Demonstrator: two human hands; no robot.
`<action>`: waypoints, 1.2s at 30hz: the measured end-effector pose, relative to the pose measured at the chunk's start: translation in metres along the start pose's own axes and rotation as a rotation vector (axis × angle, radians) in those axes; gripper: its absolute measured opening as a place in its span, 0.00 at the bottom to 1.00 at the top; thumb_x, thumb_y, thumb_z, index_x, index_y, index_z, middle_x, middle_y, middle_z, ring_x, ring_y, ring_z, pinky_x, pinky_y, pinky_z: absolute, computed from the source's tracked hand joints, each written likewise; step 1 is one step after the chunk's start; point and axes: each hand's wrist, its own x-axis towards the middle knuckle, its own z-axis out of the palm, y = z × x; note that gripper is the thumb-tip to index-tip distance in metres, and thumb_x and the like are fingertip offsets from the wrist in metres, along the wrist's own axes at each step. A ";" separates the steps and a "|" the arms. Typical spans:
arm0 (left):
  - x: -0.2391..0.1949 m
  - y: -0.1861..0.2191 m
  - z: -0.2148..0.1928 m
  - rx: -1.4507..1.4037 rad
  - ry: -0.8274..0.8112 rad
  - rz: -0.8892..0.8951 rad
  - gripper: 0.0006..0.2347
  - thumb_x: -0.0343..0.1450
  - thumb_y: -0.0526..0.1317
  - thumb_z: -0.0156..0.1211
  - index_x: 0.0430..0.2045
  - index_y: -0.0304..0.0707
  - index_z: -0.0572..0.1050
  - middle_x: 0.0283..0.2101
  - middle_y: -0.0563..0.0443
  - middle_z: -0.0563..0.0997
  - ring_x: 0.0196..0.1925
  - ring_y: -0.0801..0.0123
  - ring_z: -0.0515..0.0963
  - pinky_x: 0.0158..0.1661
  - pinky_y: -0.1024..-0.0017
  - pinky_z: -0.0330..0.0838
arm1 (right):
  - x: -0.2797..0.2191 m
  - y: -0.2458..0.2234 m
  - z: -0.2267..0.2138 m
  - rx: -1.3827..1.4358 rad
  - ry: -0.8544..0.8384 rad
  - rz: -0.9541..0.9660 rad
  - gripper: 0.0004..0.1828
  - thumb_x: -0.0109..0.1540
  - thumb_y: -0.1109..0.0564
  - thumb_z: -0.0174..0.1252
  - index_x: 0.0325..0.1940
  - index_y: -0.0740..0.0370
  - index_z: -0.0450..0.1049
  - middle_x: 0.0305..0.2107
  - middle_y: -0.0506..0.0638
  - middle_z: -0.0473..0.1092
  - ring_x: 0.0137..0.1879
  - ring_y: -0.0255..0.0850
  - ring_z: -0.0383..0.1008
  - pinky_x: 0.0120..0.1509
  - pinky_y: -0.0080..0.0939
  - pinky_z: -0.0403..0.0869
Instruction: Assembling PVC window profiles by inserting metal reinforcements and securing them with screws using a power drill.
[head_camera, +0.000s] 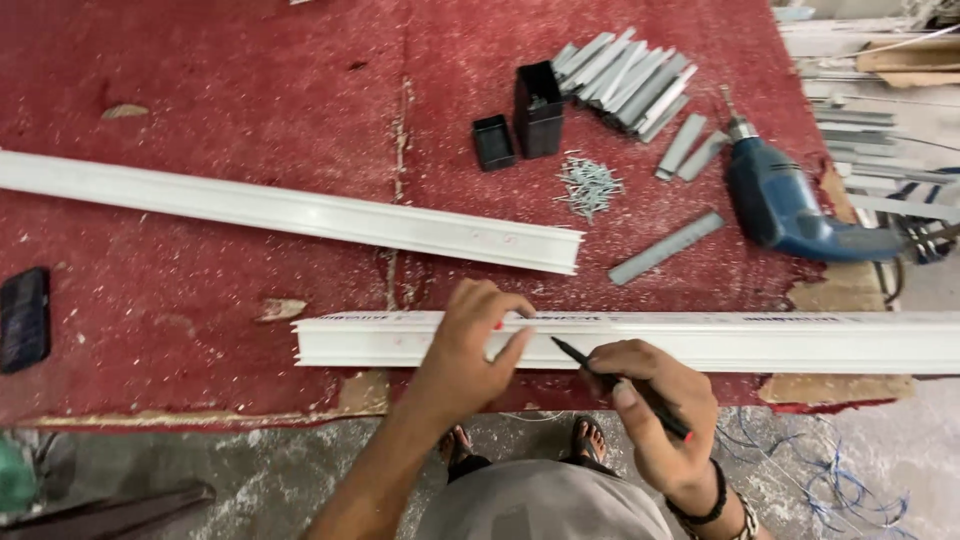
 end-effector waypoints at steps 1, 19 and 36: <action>0.007 0.016 0.008 -0.008 -0.049 0.006 0.07 0.71 0.37 0.65 0.40 0.41 0.76 0.38 0.51 0.73 0.46 0.62 0.72 0.49 0.60 0.70 | 0.001 -0.003 -0.005 0.055 -0.045 -0.034 0.12 0.63 0.62 0.52 0.47 0.69 0.77 0.37 0.54 0.79 0.36 0.33 0.78 0.41 0.33 0.76; 0.018 0.082 0.074 0.129 -0.237 0.204 0.24 0.60 0.33 0.71 0.50 0.38 0.70 0.31 0.46 0.79 0.34 0.57 0.79 0.34 0.59 0.73 | -0.001 0.013 -0.055 -0.166 -0.219 0.174 0.10 0.58 0.61 0.65 0.42 0.65 0.80 0.31 0.52 0.81 0.34 0.38 0.85 0.39 0.38 0.81; 0.033 0.046 0.077 0.248 -0.151 0.093 0.35 0.64 0.44 0.69 0.65 0.35 0.58 0.61 0.35 0.66 0.65 0.43 0.66 0.63 0.43 0.58 | 0.056 0.071 -0.072 -0.331 -0.114 0.132 0.15 0.63 0.62 0.57 0.53 0.67 0.75 0.36 0.57 0.78 0.36 0.45 0.81 0.39 0.44 0.78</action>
